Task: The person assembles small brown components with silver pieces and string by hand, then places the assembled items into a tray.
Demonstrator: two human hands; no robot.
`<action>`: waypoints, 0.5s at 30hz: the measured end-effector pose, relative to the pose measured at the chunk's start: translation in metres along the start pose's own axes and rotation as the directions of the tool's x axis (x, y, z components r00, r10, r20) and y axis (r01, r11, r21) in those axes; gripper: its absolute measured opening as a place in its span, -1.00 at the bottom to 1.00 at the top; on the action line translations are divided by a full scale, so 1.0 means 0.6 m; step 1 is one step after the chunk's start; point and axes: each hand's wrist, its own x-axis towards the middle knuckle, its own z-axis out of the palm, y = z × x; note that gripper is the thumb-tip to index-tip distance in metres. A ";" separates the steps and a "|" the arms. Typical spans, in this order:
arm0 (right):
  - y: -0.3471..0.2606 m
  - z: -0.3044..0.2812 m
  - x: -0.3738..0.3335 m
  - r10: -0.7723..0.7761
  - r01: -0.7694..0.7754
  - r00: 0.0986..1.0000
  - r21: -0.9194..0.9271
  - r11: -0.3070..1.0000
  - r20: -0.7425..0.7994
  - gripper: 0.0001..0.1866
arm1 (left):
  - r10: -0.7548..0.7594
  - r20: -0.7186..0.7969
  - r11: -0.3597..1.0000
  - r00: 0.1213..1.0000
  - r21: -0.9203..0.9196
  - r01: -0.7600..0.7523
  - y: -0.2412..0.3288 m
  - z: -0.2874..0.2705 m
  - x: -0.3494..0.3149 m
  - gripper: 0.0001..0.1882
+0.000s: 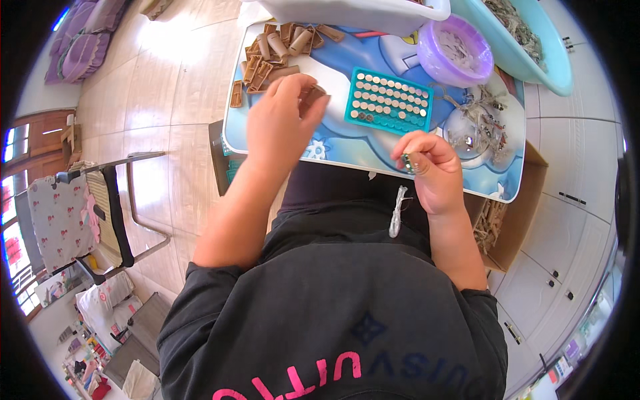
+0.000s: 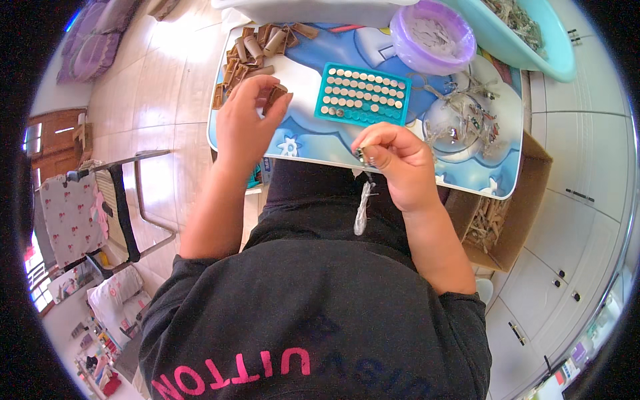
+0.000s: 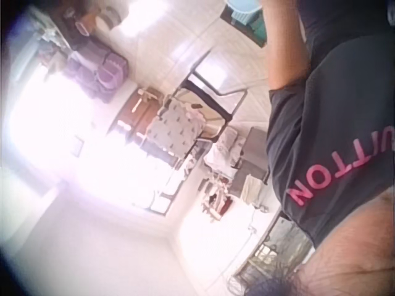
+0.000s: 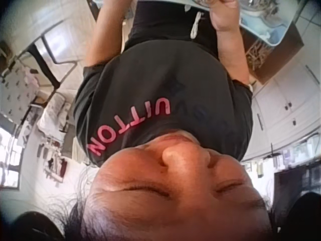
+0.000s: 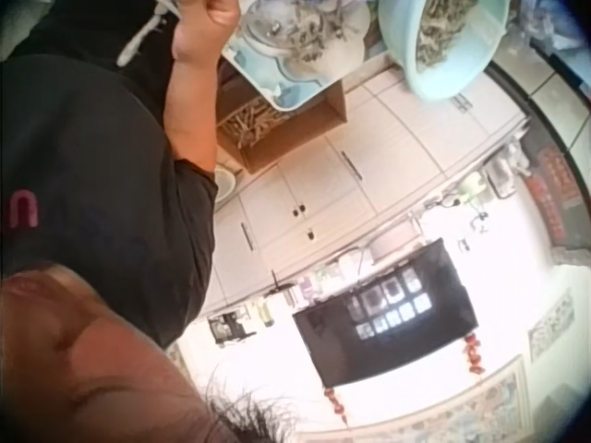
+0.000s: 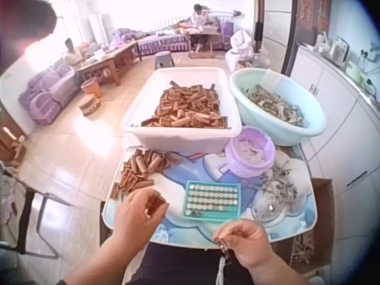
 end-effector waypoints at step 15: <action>0.013 0.025 0.004 -0.372 0.219 0.924 -0.674 0.705 -0.089 -0.91 | -0.093 0.751 -0.048 0.654 -0.659 0.750 0.081 0.060 -0.062 -0.43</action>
